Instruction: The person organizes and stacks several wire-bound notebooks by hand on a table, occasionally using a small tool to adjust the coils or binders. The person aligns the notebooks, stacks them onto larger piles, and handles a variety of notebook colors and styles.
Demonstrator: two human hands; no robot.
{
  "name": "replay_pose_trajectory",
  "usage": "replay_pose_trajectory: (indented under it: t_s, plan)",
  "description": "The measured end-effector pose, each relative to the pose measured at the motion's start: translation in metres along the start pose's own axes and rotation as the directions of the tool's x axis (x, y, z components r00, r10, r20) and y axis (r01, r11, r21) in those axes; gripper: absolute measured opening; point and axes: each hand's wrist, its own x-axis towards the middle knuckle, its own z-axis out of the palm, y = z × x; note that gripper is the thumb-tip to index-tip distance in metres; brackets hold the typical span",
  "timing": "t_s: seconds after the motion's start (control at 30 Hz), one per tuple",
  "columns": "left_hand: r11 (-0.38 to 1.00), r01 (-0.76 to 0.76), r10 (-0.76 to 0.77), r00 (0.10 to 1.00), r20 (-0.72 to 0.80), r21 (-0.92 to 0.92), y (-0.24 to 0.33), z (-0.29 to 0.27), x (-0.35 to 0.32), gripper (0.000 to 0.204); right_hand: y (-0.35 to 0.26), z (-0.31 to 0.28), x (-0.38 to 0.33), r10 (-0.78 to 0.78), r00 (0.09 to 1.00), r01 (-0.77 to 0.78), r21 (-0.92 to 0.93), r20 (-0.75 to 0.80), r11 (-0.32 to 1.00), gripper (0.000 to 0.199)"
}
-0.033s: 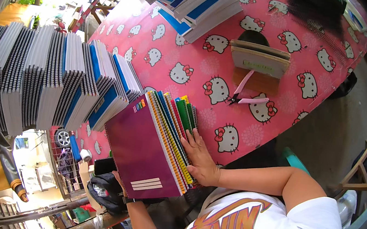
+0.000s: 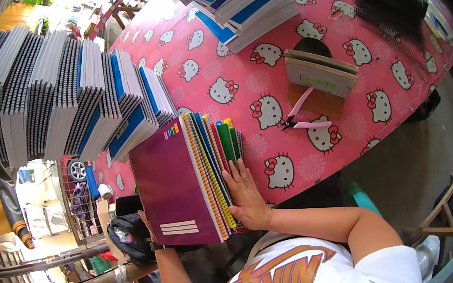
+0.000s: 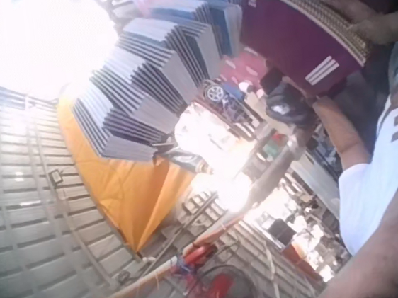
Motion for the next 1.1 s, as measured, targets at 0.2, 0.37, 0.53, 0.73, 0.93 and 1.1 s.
replay_pose_trajectory:
  t_s: [0.2, 0.37, 0.53, 0.73, 0.93, 1.1]
  plan:
    - [0.991, -0.069, 0.082, 0.99, -0.112, 0.118, 0.03, 0.018, -0.021, 0.066, 0.024, -0.048, 0.019, 0.03, 0.995, -0.025, -0.052, 0.098, 0.998, 0.073]
    - [0.843, -0.198, 0.496, 0.647, -0.58, 0.501, 0.03, 0.073, -0.095, 0.042, 0.059, -0.18, 0.059, 0.296, 0.93, 0.026, -0.843, 0.217, 0.537, 0.087]
    - [0.716, -0.025, 0.451, 0.78, -0.434, 0.698, 0.033, 0.198, -0.138, 0.018, 0.071, -0.238, 0.081, 0.358, 0.829, 0.161, -0.796, 0.43, 0.583, 0.076]
    - [0.499, 0.24, 0.407, 0.783, -0.47, 0.833, -0.003, 0.283, -0.112, 0.029, 0.063, -0.238, 0.089, 0.151, 0.894, 0.094, -0.507, 0.421, 0.857, 0.038]
    - [0.318, 0.551, 0.538, 0.566, -0.625, 0.772, -0.028, 0.311, -0.071, 0.052, 0.03, -0.176, 0.048, 0.301, 0.654, -0.684, 0.372, 0.694, 0.628, 0.031]
    - [0.321, 0.544, 0.582, 0.532, -0.614, 0.775, -0.032, 0.304, -0.069, 0.043, 0.013, -0.149, 0.015, 0.242, 0.445, -0.813, 0.275, 0.862, 0.513, 0.041]
